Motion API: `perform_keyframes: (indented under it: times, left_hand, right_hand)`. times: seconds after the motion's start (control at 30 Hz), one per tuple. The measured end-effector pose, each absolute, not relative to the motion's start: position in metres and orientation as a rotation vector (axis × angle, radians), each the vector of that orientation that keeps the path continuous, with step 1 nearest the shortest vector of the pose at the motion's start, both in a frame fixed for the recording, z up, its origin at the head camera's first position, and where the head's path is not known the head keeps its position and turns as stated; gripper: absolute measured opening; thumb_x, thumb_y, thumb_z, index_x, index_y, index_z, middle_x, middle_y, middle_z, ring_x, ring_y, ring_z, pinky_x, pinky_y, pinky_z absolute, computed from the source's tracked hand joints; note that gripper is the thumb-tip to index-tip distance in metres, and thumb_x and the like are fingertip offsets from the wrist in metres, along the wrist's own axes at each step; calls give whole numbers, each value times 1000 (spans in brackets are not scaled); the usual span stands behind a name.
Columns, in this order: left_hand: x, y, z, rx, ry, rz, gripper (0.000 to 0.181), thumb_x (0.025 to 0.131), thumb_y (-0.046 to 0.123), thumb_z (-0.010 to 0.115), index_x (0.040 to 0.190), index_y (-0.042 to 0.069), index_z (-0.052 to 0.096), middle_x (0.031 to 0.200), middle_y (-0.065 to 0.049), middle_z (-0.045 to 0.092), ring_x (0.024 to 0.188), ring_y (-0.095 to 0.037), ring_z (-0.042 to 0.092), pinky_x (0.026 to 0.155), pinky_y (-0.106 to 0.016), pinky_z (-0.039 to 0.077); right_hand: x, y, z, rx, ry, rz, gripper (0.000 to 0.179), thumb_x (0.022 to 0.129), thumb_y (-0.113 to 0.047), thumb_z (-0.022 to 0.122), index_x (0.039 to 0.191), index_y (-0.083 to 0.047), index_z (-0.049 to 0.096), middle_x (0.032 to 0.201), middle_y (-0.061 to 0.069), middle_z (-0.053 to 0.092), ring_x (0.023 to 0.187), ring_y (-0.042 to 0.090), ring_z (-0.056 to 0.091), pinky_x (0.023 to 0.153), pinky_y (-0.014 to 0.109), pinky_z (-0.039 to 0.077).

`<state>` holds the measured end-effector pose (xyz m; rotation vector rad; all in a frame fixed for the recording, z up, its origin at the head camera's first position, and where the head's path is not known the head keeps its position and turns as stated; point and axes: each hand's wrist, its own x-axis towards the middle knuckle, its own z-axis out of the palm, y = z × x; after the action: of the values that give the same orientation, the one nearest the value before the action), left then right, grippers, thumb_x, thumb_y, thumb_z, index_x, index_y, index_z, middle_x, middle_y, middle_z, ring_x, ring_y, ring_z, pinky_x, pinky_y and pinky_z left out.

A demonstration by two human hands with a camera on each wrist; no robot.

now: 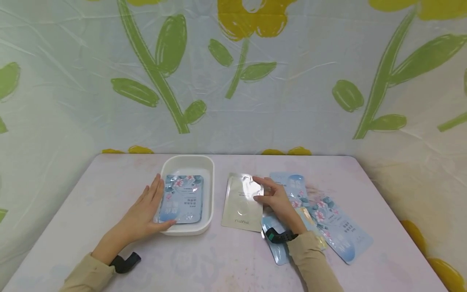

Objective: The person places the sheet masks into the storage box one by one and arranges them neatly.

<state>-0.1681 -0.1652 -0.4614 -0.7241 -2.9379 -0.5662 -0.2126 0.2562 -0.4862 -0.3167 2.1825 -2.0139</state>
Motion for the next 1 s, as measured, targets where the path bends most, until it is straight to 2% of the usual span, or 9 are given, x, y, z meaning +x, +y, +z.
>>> perform_keyframes:
  times: [0.1, 0.17, 0.23, 0.37, 0.53, 0.77, 1.0]
  left_hand:
    - [-167, -166, -461, -717, -2942, -571, 124, 81, 75, 60, 157, -3, 1, 165, -17, -10, 152, -30, 1, 121, -52, 12]
    - [-167, -166, -461, -714, -2944, -565, 124, 81, 75, 59, 157, -2, 0, 165, -17, -10, 152, -30, 0, 121, -52, 12]
    - [-167, -167, -460, -707, -2945, -565, 124, 81, 75, 59, 157, -2, -1, 165, -17, -11, 152, -29, 0, 121, -52, 12]
    - [-166, -166, -459, -709, -2947, -569, 124, 81, 76, 58, 157, -2, 0, 165, -17, -10, 152, -30, 0, 121, -52, 12]
    - [-166, -167, -460, -723, -2927, -583, 124, 81, 75, 60, 157, -3, 2, 165, -19, -7, 151, -31, 2, 120, -53, 13]
    - [-166, -169, -461, -732, -2916, -567, 124, 81, 77, 58, 157, -2, 0, 165, -19, -7, 152, -30, 1, 120, -52, 13]
    - [-167, -168, -462, -727, -2927, -587, 125, 80, 78, 57, 158, -1, -1, 165, -18, -8, 151, -32, 3, 120, -54, 15]
  right_hand:
    - [-213, 254, -486, -319, 2261, -1966, 53, 88, -1, 71, 139, 1, 55, 154, 19, 36, 98, 11, 61, 73, 23, 57]
    - [-213, 253, -486, -266, 2303, -1941, 47, 89, -4, 72, 134, 0, 60, 148, 17, 45, 105, 13, 55, 75, 22, 55]
    - [-213, 251, -485, -200, 2312, -1935, 42, 90, -7, 71, 131, -1, 63, 146, 16, 48, 111, 13, 54, 79, 23, 55]
    - [-212, 247, -483, -103, 2202, -2024, 42, 93, -7, 68, 133, 2, 61, 148, 16, 43, 96, 15, 64, 78, 26, 58]
    - [-210, 241, -483, -65, 2024, -2197, 43, 94, -3, 65, 135, 7, 55, 143, 12, 44, 97, 14, 64, 79, 27, 58]
    - [-210, 237, -481, -25, 1855, -2359, 34, 95, -2, 64, 129, -4, 67, 132, -2, 56, 103, 14, 61, 81, 26, 57]
    - [-208, 233, -463, -21, 1768, -2406, 30, 98, -2, 60, 124, -12, 72, 126, 0, 58, 94, 13, 63, 78, 25, 58]
